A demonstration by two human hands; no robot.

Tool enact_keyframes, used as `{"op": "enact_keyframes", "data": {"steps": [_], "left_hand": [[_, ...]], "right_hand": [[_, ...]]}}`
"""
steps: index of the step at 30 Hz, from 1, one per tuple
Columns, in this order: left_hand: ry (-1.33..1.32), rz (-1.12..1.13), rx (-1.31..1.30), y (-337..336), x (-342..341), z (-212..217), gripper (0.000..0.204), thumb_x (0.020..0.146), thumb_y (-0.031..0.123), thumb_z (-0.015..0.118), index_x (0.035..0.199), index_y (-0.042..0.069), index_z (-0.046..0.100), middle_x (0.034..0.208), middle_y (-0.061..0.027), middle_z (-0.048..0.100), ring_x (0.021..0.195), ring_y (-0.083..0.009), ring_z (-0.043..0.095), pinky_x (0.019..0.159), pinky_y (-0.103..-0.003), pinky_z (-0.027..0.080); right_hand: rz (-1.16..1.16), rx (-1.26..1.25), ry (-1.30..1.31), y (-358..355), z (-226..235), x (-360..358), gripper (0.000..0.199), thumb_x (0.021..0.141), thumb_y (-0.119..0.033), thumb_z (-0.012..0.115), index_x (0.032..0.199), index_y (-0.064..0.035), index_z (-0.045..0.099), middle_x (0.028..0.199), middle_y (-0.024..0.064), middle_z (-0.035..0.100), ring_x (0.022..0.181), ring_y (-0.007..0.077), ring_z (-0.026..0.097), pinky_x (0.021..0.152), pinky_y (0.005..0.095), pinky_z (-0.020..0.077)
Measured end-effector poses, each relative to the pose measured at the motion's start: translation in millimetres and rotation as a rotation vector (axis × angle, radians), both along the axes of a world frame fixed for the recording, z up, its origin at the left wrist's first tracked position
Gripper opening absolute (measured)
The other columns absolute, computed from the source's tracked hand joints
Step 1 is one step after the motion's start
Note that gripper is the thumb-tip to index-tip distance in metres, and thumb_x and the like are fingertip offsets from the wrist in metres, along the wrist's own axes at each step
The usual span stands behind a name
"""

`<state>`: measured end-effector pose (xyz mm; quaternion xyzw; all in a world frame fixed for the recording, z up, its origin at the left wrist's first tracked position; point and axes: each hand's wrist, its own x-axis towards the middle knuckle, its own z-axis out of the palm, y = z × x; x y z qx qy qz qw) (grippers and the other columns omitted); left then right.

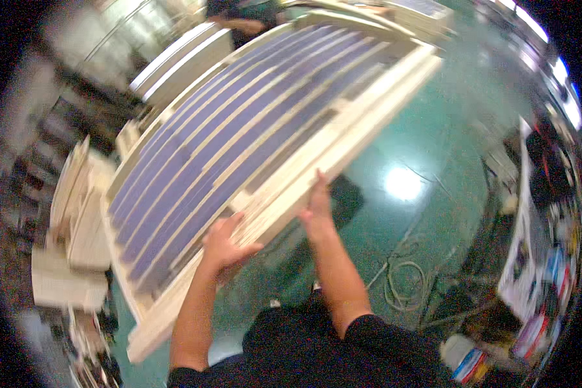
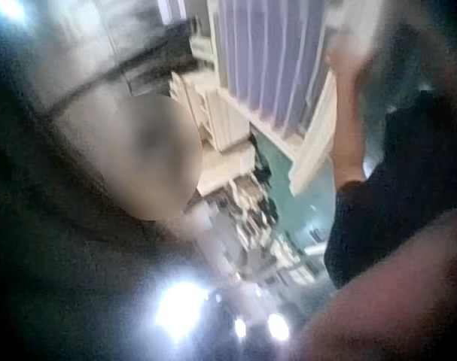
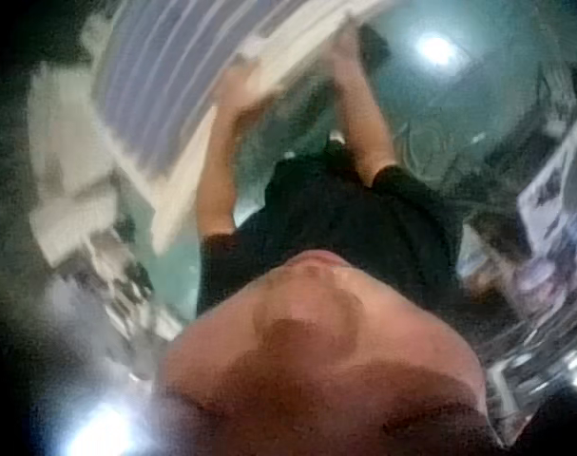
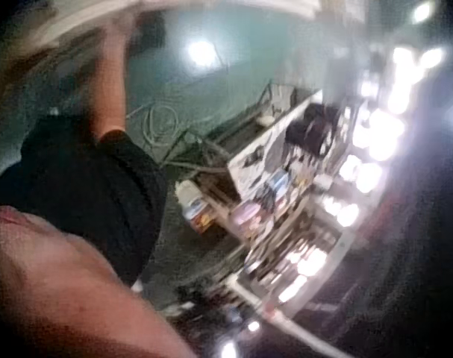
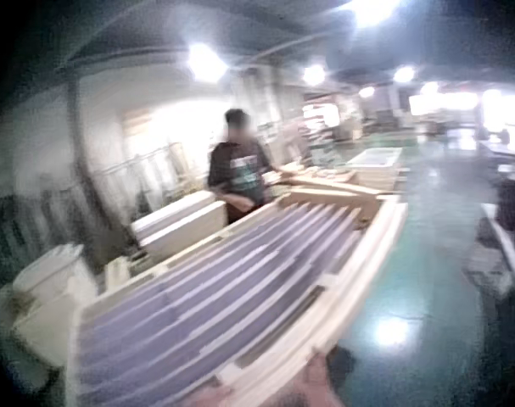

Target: The person uses a pneumatic nail gun to attach wooden slats to a large wooden frame structure. They repeatedly position the slats and drive nails into the joints to secure them. The person also handles a long wooden beam and a coiled air hose during the process.

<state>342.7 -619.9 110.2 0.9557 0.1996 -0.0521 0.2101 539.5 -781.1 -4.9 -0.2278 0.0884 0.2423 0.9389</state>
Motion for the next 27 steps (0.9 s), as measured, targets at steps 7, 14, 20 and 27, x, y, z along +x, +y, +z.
{"op": "enact_keyframes", "data": {"steps": [7,14,20,27], "left_hand": [[0.204,-0.083,-0.191,19.2,37.2,-15.4,0.078,0.091,0.060,0.057,0.141,0.001,0.048,0.138,-0.0285,0.053,0.128,-0.0438,0.052,0.106,-0.052,0.043],[0.188,-0.114,-0.379,19.0,57.7,-18.7,0.080,0.091,0.065,0.054,0.140,0.001,0.049,0.140,-0.0288,0.052,0.129,-0.0441,0.051,0.106,-0.050,0.042],[0.250,-0.145,-0.537,36.1,78.9,-39.9,0.092,0.093,0.069,0.048,0.144,-0.007,0.040,0.149,-0.0292,0.043,0.138,-0.0413,0.042,0.113,-0.049,0.034],[0.403,-0.170,-0.615,49.3,95.8,-50.1,0.094,0.094,0.063,0.050,0.151,-0.009,0.029,0.159,-0.0263,0.028,0.145,-0.0398,0.032,0.115,-0.051,0.031]], "right_hand": [[0.004,-0.234,0.001,-38.9,-27.3,30.4,0.078,0.084,-0.051,0.060,0.145,-0.0084,0.039,0.146,0.0191,0.041,0.133,0.0398,0.041,0.108,0.0621,0.0373],[0.082,-0.251,-0.093,-56.6,6.8,43.1,0.069,0.089,-0.041,0.056,0.142,-0.0013,0.040,0.139,0.0213,0.048,0.125,0.0402,0.051,0.101,0.0581,0.0463],[-0.009,-0.303,-0.080,-51.5,-0.2,41.7,0.063,0.088,-0.039,0.058,0.137,-0.0018,0.042,0.136,0.0203,0.050,0.126,0.0395,0.050,0.102,0.0574,0.0466],[0.017,-0.335,-0.077,-57.9,-7.8,47.7,0.066,0.079,-0.034,0.065,0.136,-0.0049,0.048,0.135,0.0186,0.054,0.124,0.0382,0.053,0.100,0.0578,0.0482]]}}
